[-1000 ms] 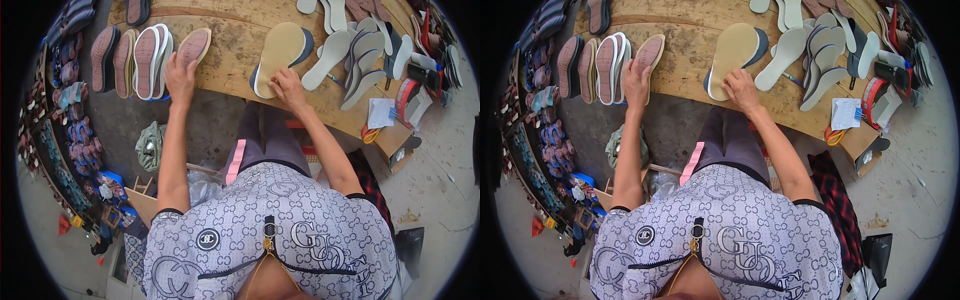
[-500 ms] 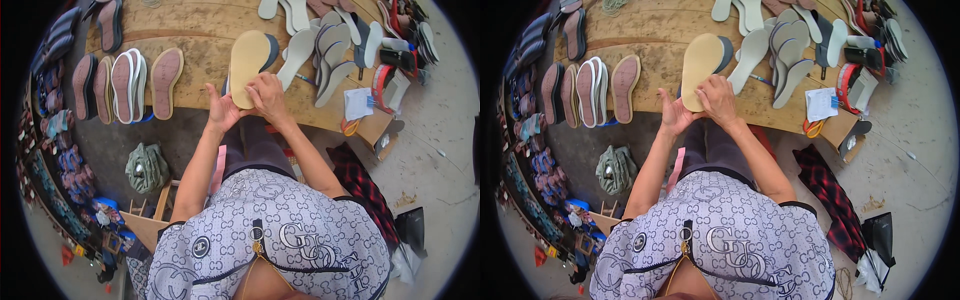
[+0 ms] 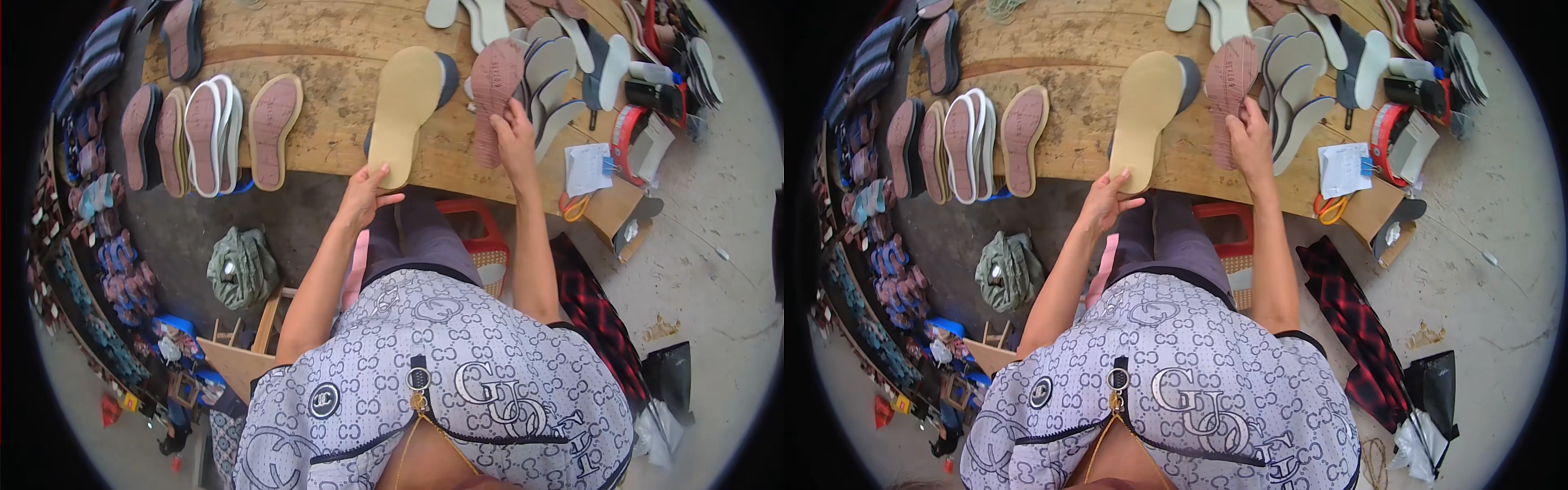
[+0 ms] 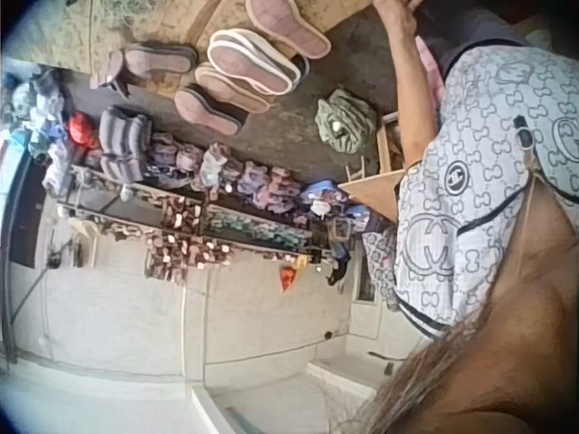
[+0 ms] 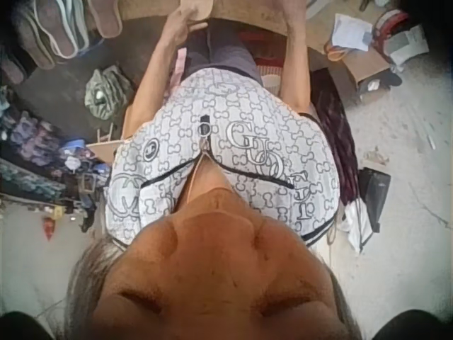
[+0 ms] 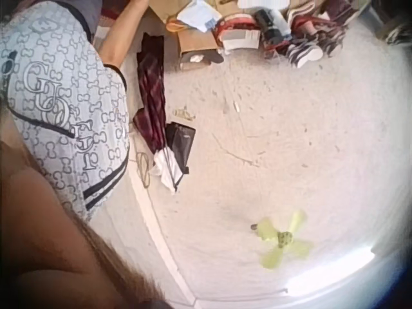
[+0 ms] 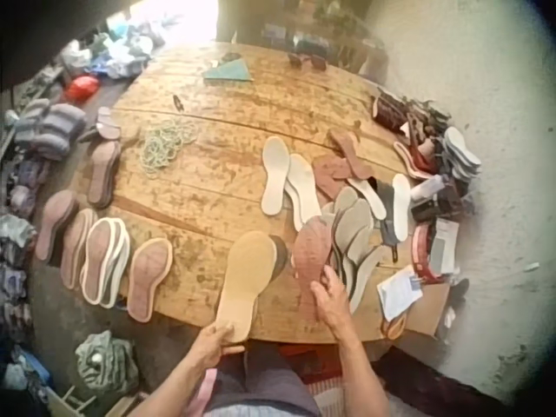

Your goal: Sorting and matching various shoe soles and insoles on a workbench.

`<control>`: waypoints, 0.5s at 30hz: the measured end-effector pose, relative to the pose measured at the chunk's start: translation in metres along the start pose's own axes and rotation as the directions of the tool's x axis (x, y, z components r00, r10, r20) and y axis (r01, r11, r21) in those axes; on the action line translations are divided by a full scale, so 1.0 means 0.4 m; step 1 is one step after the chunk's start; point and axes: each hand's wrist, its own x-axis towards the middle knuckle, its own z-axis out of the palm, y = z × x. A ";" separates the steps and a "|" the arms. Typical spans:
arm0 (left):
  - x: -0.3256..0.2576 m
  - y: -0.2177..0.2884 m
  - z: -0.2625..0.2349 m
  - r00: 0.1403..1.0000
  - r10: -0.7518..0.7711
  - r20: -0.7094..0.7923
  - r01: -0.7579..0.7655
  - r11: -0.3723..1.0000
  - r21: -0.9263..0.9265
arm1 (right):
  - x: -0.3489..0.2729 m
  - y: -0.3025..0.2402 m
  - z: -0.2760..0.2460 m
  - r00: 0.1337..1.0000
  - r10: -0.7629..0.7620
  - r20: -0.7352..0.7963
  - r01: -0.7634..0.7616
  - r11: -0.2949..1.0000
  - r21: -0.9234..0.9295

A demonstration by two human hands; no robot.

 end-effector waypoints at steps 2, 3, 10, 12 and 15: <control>0.004 -0.014 -0.016 0.999 0.000 -0.034 -0.003 0.998 -0.067 | -0.029 -0.071 0.026 0.998 0.037 0.059 -0.045 0.988 0.148; 0.007 -0.019 -0.018 0.999 -0.003 -0.041 -0.001 0.996 -0.095 | -0.043 -0.095 0.056 0.993 0.080 0.092 -0.105 0.942 0.318; -0.031 -0.009 -0.019 0.980 0.098 0.172 -0.013 0.899 -0.437 | -0.087 -0.026 0.259 0.822 0.344 0.453 -0.560 0.629 0.539; -0.040 -0.009 -0.017 0.985 0.099 0.142 -0.034 0.915 -0.403 | -0.092 -0.017 0.279 0.815 0.347 0.464 -0.572 0.613 0.545; -0.054 -0.007 -0.020 0.986 0.104 0.129 -0.046 0.920 -0.390 | -0.096 -0.007 0.288 0.810 0.337 0.479 -0.575 0.611 0.544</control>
